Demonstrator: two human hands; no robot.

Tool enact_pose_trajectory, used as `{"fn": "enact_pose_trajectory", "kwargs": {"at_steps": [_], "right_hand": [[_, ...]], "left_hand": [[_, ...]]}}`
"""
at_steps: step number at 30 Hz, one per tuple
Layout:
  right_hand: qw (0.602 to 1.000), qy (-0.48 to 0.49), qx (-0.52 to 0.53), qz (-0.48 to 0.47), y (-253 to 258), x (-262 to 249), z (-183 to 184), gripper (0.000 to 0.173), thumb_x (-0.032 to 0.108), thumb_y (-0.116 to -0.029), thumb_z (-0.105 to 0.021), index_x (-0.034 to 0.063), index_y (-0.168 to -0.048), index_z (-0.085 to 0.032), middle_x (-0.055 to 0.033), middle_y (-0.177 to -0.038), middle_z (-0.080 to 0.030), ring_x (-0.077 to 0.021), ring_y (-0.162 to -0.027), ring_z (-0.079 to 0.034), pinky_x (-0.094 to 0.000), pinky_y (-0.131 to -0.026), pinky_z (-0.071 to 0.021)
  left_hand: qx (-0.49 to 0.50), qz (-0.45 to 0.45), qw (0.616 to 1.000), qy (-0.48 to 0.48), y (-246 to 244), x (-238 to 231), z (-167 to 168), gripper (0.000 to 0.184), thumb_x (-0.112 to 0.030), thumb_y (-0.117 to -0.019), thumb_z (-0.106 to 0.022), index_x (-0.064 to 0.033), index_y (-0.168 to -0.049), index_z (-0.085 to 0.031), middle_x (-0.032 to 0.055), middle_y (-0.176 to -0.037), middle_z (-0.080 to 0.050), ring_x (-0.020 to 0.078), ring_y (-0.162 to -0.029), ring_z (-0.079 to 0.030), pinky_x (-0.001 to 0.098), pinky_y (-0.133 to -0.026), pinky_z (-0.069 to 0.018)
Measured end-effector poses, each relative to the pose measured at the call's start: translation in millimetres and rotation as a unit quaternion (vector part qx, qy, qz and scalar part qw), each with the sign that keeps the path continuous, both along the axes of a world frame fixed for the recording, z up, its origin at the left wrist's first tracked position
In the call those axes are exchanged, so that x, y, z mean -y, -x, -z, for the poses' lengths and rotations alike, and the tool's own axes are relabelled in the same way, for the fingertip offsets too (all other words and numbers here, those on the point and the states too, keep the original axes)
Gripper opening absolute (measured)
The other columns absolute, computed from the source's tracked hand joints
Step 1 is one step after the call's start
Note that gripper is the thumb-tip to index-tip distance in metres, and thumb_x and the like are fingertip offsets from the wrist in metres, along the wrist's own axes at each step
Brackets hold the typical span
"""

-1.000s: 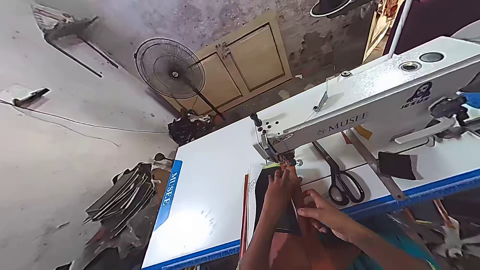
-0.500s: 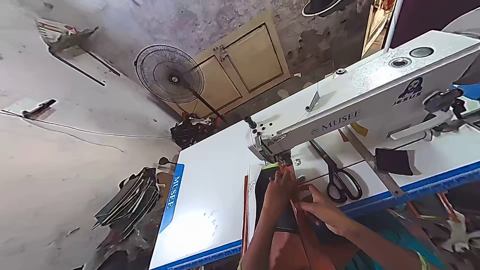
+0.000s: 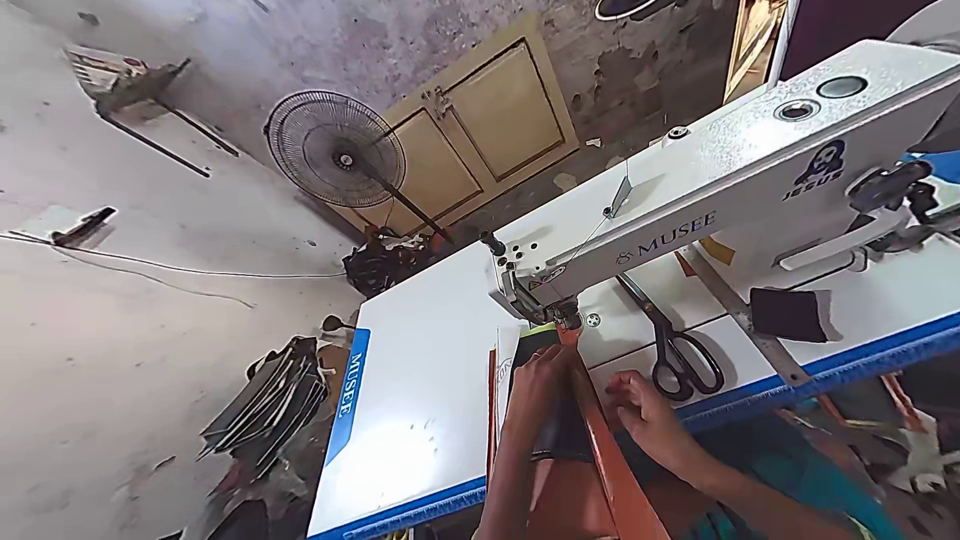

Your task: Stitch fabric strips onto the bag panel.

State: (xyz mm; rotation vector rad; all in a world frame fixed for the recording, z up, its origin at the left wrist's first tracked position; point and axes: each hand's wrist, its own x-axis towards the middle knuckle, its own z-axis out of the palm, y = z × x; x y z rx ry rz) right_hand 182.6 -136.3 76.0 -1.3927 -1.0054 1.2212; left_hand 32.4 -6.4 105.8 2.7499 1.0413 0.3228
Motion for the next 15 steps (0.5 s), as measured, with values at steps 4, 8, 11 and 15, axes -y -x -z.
{"fn": "enact_pose_trajectory", "kwargs": {"at_steps": [4, 8, 11, 15], "right_hand": [[0.970, -0.055, 0.154, -0.182, -11, -24, -8, 0.063, -0.014, -0.0882, -0.053, -0.0004, -0.150, -0.048, -0.0269, -0.138, -0.058, -0.0370, -0.129, -0.056, -0.0448, -0.110, -0.0434], [0.876, -0.278, 0.375, -0.122, -12, -40, 18, 0.037, -0.010, -0.0869, -0.060, 0.0026, -0.118, -0.075, -0.0307, -0.119, -0.066, -0.0462, -0.112, -0.064, -0.0524, -0.095, -0.0533], [0.777, -0.425, 0.464, -0.035, -16, -53, 38, 0.018, -0.005, -0.0843, -0.065, 0.0041, -0.092, -0.077, -0.0200, -0.124, -0.071, -0.0387, -0.119, -0.066, -0.0528, -0.098, -0.0528], [0.754, -0.462, 0.463, -0.062, -19, -56, 45, 0.019, -0.007, -0.0873, -0.058, -0.0040, -0.094, -0.076, -0.0169, -0.103, -0.077, -0.0334, -0.107, -0.074, -0.0435, -0.100, -0.0554]], "left_hand": [[0.055, -0.069, 0.996, -0.008, 0, 12, 9, 0.019, -0.002, -0.0944, -0.063, 0.0008, -0.108, -0.076, 0.0201, -0.109, -0.076, 0.0417, -0.096, -0.074, 0.0602, -0.076, -0.0575], [0.115, -0.121, 0.985, -0.035, 3, 19, 27, 0.028, -0.005, -0.0887, -0.070, 0.0035, -0.115, -0.072, 0.0219, -0.104, -0.076, 0.0417, -0.089, -0.075, 0.0592, -0.075, -0.0583], [0.142, -0.072, 0.985, -0.059, 6, 12, 43, 0.026, -0.009, -0.0952, -0.062, 0.0004, -0.116, -0.076, 0.0159, -0.122, -0.074, 0.0377, -0.115, -0.070, 0.0556, -0.100, -0.0527], [0.083, -0.076, 0.993, -0.023, 5, 9, 44, 0.034, -0.024, -0.1039, -0.051, -0.0157, -0.127, -0.074, 0.0085, -0.139, -0.065, 0.0420, -0.137, -0.052, 0.0643, -0.111, -0.0354]]}}
